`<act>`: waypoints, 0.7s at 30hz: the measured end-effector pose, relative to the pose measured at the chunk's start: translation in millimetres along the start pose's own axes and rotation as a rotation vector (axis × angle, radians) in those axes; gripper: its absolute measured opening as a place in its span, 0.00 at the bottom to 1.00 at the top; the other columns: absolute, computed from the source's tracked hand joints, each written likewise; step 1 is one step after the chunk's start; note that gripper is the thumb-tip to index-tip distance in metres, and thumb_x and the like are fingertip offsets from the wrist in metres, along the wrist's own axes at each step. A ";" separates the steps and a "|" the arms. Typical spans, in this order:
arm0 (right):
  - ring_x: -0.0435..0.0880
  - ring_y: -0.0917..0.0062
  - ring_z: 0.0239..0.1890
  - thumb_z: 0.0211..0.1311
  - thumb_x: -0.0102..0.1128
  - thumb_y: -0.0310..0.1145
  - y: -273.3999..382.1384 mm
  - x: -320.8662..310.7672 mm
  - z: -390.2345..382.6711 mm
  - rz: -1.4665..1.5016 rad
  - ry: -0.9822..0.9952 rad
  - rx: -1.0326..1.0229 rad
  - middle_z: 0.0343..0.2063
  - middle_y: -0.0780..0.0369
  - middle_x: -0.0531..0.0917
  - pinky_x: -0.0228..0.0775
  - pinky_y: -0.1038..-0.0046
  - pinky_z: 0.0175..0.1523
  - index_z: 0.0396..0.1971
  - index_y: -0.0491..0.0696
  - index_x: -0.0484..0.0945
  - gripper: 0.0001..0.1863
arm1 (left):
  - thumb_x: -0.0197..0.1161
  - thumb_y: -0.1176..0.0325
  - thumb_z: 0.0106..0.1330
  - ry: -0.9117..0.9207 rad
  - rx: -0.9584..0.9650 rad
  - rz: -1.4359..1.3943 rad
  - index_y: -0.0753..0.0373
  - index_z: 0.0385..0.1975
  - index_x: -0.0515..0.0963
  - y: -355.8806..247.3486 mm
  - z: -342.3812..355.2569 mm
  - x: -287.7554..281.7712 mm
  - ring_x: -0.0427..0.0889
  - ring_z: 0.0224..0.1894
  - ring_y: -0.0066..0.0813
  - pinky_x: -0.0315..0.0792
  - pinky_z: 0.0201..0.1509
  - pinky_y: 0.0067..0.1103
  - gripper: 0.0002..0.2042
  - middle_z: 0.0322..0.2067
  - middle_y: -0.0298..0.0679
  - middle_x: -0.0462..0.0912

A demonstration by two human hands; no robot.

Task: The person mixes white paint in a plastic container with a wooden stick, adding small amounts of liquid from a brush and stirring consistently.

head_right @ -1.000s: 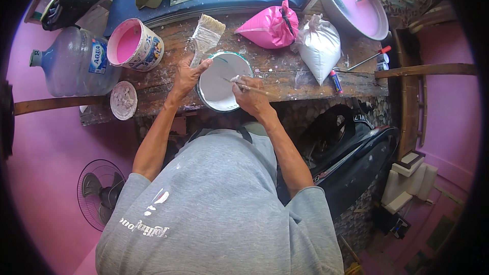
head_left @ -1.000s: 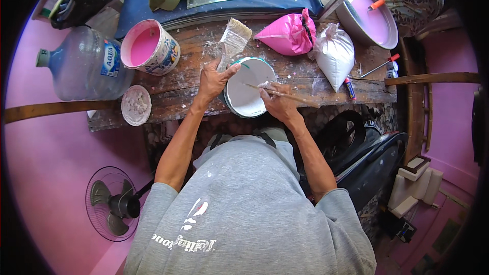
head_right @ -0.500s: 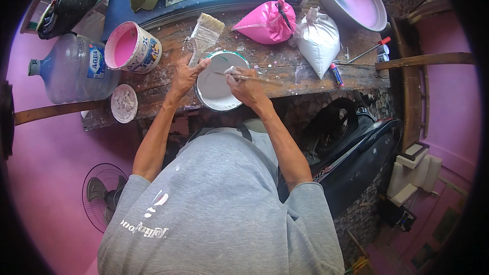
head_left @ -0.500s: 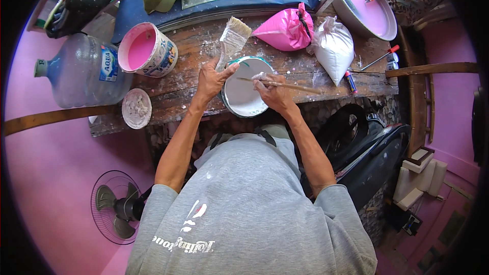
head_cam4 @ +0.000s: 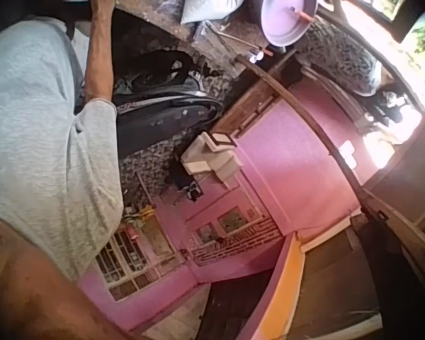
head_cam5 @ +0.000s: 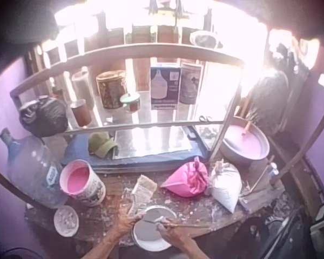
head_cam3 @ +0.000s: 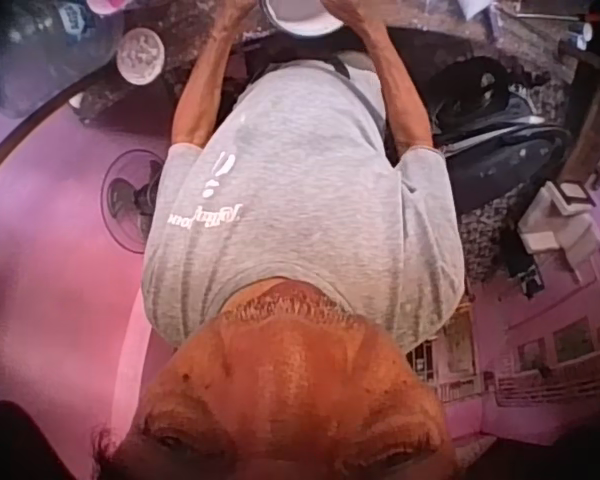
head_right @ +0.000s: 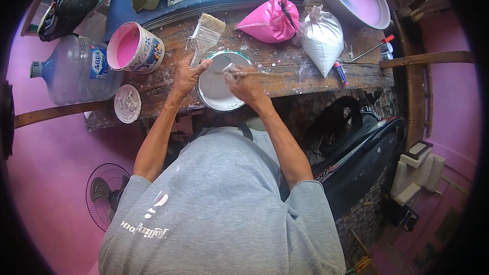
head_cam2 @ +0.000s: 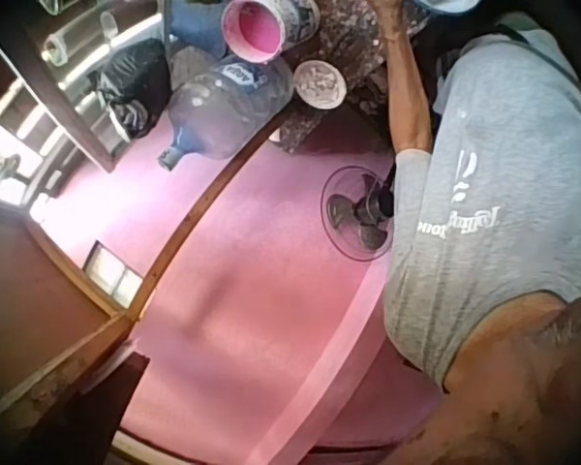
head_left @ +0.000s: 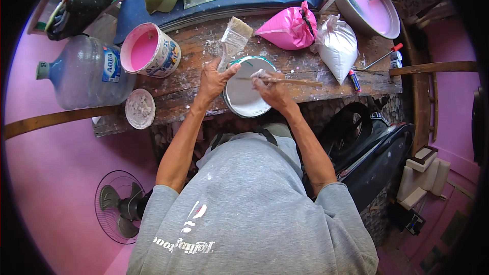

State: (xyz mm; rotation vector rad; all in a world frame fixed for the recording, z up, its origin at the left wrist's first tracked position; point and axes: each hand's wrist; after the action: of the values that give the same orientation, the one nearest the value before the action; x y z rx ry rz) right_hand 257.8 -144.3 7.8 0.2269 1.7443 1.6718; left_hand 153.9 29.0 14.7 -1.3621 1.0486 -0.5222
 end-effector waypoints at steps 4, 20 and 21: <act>0.78 0.63 0.20 0.55 0.54 0.27 -14.2 -18.9 -6.6 -0.030 -0.112 -0.052 0.20 0.53 0.79 0.68 0.66 0.28 0.27 0.41 0.78 0.06 | 0.66 0.57 0.60 0.008 0.010 -0.007 0.66 0.39 0.78 -6.5 3.0 2.6 0.74 0.33 0.16 0.71 0.38 0.19 0.18 0.31 0.32 0.80; 0.80 0.73 0.25 0.58 0.55 0.28 0.3 -9.3 7.0 0.054 -0.069 0.040 0.24 0.57 0.82 0.70 0.71 0.33 0.31 0.41 0.80 0.07 | 0.69 0.52 0.55 -0.057 0.007 -0.012 0.67 0.34 0.79 -2.3 2.9 6.0 0.77 0.27 0.19 0.72 0.31 0.23 0.21 0.23 0.37 0.81; 0.80 0.70 0.26 0.58 0.55 0.29 -4.6 -15.5 3.6 0.007 -0.089 0.056 0.25 0.56 0.82 0.70 0.70 0.34 0.30 0.42 0.80 0.07 | 0.69 0.52 0.55 -0.089 0.009 -0.001 0.67 0.34 0.79 -6.0 2.1 5.6 0.77 0.27 0.19 0.72 0.31 0.23 0.21 0.23 0.37 0.81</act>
State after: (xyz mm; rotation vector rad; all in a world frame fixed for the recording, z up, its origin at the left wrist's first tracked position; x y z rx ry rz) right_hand 272.9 -150.9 9.3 0.3287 1.7275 1.5944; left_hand 159.9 24.3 18.5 -1.3659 0.9717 -0.4621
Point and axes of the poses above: each hand's wrist, its own z-axis towards the middle knuckle, its own x-axis out of the palm, y = z × x
